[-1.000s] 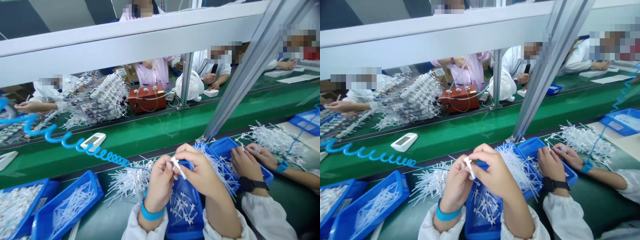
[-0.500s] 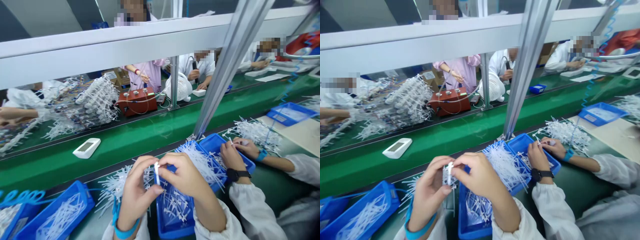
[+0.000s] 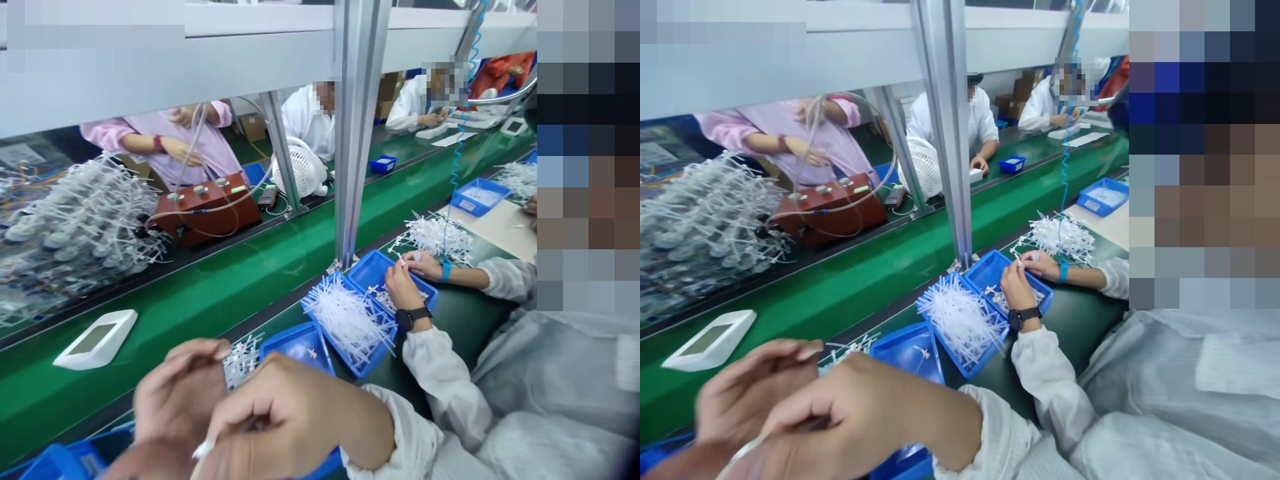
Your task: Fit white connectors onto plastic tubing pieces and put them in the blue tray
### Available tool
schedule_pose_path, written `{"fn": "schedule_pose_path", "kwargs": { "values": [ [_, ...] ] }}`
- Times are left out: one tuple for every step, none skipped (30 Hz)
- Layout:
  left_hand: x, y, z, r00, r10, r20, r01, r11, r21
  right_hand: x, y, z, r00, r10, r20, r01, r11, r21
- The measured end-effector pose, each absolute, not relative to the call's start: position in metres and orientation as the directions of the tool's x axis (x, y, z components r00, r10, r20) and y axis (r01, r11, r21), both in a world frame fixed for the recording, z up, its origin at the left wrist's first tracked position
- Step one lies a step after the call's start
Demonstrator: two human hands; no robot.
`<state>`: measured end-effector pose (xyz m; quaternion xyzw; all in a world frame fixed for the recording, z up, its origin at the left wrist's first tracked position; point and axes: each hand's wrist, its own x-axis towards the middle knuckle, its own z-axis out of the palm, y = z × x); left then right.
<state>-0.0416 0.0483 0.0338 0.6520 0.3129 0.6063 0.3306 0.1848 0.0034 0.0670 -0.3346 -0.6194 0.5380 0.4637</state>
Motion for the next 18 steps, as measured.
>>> {"fn": "schedule_pose_path", "kwargs": {
  "values": [
    [-0.036,0.053,0.028,0.164,0.847,0.506,0.06,-0.52,0.852,0.212,0.007,0.058,-0.301,0.933,0.199,-0.053,0.192,-0.98],
    [-0.029,0.057,0.021,0.296,0.869,0.397,0.19,-0.461,0.867,0.241,0.012,0.046,-0.257,0.947,0.192,-0.037,0.189,-0.981],
    [-0.023,0.061,0.013,0.418,0.863,0.284,0.332,-0.436,0.837,0.269,0.018,0.032,-0.221,0.957,0.19,-0.028,0.189,-0.982],
    [-0.016,0.065,0.005,0.52,0.835,0.178,0.45,-0.446,0.774,0.293,0.025,0.016,-0.18,0.964,0.196,-0.024,0.195,-0.981],
    [-0.009,0.069,-0.002,0.589,0.802,0.102,0.529,-0.478,0.701,0.313,0.031,0.0,-0.141,0.969,0.203,-0.021,0.202,-0.979],
    [-0.003,0.072,-0.01,0.633,0.772,0.063,0.571,-0.52,0.636,0.327,0.037,-0.015,-0.094,0.972,0.215,-0.02,0.214,-0.977],
    [0.004,0.075,-0.017,0.664,0.747,0.038,0.596,-0.559,0.577,0.337,0.042,-0.03,-0.055,0.973,0.226,-0.021,0.225,-0.974],
    [0.01,0.077,-0.023,0.687,0.727,0.013,0.613,-0.589,0.526,0.342,0.046,-0.043,-0.029,0.972,0.231,-0.022,0.231,-0.973],
    [0.015,0.079,-0.028,0.702,0.712,-0.012,0.629,-0.611,0.482,0.344,0.048,-0.055,-0.007,0.972,0.235,-0.025,0.235,-0.972],
    [0.02,0.08,-0.033,0.709,0.705,-0.035,0.643,-0.625,0.443,0.344,0.048,-0.064,0.006,0.972,0.237,-0.028,0.237,-0.971],
    [0.023,0.08,-0.036,0.712,0.701,-0.05,0.653,-0.634,0.415,0.344,0.047,-0.071,0.017,0.971,0.237,-0.03,0.237,-0.971],
    [0.026,0.08,-0.039,0.714,0.698,-0.055,0.657,-0.64,0.399,0.344,0.045,-0.077,0.027,0.971,0.237,-0.03,0.237,-0.971],
    [0.028,0.08,-0.041,0.717,0.695,-0.052,0.655,-0.647,0.391,0.343,0.042,-0.08,0.038,0.971,0.237,-0.028,0.238,-0.971],
    [0.03,0.081,-0.044,0.723,0.689,-0.046,0.649,-0.655,0.388,0.344,0.039,-0.082,0.05,0.97,0.238,-0.025,0.24,-0.971],
    [0.03,0.081,-0.046,0.73,0.682,-0.039,0.64,-0.663,0.389,0.344,0.035,-0.082,0.062,0.969,0.241,-0.019,0.242,-0.97],
    [0.03,0.082,-0.048,0.737,0.675,-0.032,0.63,-0.669,0.393,0.345,0.032,-0.081,0.071,0.967,0.243,-0.009,0.245,-0.97],
    [0.029,0.084,-0.051,0.741,0.671,-0.024,0.623,-0.674,0.398,0.346,0.029,-0.078,0.082,0.966,0.245,0.003,0.246,-0.969],
    [0.028,0.086,-0.054,0.741,0.672,-0.015,0.62,-0.675,0.4,0.347,0.026,-0.074,0.09,0.965,0.246,0.018,0.245,-0.969]
  ]
}}
